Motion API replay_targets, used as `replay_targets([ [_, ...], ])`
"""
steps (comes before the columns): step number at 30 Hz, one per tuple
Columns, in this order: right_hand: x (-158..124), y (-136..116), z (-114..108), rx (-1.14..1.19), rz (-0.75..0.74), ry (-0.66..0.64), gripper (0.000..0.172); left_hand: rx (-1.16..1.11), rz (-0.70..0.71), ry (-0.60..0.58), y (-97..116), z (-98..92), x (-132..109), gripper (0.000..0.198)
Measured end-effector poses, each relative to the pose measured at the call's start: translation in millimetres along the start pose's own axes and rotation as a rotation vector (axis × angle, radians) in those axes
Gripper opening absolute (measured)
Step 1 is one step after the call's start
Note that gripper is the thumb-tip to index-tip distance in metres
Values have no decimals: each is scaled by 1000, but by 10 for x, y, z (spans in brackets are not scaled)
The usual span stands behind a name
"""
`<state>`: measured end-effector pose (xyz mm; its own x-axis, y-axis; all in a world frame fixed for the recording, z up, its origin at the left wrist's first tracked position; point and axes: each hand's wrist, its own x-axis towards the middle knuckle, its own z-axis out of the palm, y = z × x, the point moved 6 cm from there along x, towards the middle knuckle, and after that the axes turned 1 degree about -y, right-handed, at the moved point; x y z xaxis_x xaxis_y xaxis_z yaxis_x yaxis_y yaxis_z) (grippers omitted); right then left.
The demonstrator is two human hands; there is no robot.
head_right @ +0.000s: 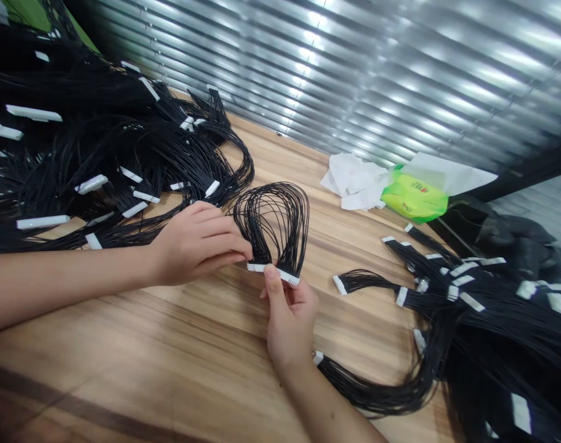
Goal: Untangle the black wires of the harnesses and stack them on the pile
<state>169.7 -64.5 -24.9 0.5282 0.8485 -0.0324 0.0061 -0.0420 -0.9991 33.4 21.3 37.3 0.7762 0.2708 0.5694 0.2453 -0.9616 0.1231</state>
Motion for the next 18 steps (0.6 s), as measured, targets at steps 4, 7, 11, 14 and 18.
replay_targets([
  [4, -15, -14, -7, -11, -22, -1, 34, -168, -114, -51, -96, 57, -24, 24],
  [7, -18, -10, -22, -16, -33, 15, 34, -199, -120, -13, -130, 47, -32, 24],
  [11, -17, -27, -35, -4, -51, 41, 31, -206, -60, 24, -100, 19, -39, 20],
  [14, -20, -50, -31, 6, -64, 51, 30, -217, 12, 65, -50, -12, -57, 16],
  [18, -21, -69, -36, 38, -86, 67, 30, -221, 21, 104, -44, -41, -77, 15],
])
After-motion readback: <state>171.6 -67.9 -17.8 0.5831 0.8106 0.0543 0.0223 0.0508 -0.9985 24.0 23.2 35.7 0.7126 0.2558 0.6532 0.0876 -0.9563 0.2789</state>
